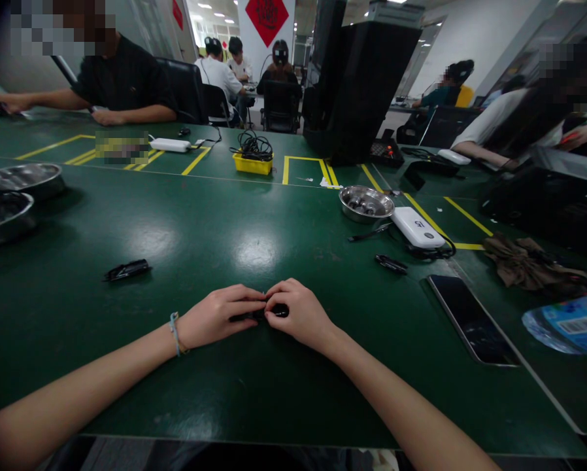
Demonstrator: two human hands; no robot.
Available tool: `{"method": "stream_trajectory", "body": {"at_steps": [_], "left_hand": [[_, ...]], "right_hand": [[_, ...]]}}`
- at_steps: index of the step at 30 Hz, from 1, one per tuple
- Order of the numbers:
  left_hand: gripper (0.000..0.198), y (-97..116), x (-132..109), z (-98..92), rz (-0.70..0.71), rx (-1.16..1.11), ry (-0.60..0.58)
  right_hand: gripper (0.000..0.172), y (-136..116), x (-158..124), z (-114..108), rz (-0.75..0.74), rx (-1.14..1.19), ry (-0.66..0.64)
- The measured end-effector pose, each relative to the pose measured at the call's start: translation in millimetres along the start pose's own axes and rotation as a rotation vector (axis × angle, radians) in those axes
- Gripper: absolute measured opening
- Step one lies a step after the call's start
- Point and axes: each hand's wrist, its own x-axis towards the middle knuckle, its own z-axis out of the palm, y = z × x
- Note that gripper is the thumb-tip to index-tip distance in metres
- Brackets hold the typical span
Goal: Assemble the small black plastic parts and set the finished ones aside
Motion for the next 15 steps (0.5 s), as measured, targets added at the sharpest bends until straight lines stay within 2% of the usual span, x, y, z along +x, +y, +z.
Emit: {"method": "stream_trajectory", "body": {"at_steps": [15], "left_hand": [[0.029, 0.3, -0.3, -0.8, 0.022, 0.028, 0.009]], "right_hand": [[0.004, 2.3, -1.4, 5.8, 0.062, 0.024, 0.044]]}}
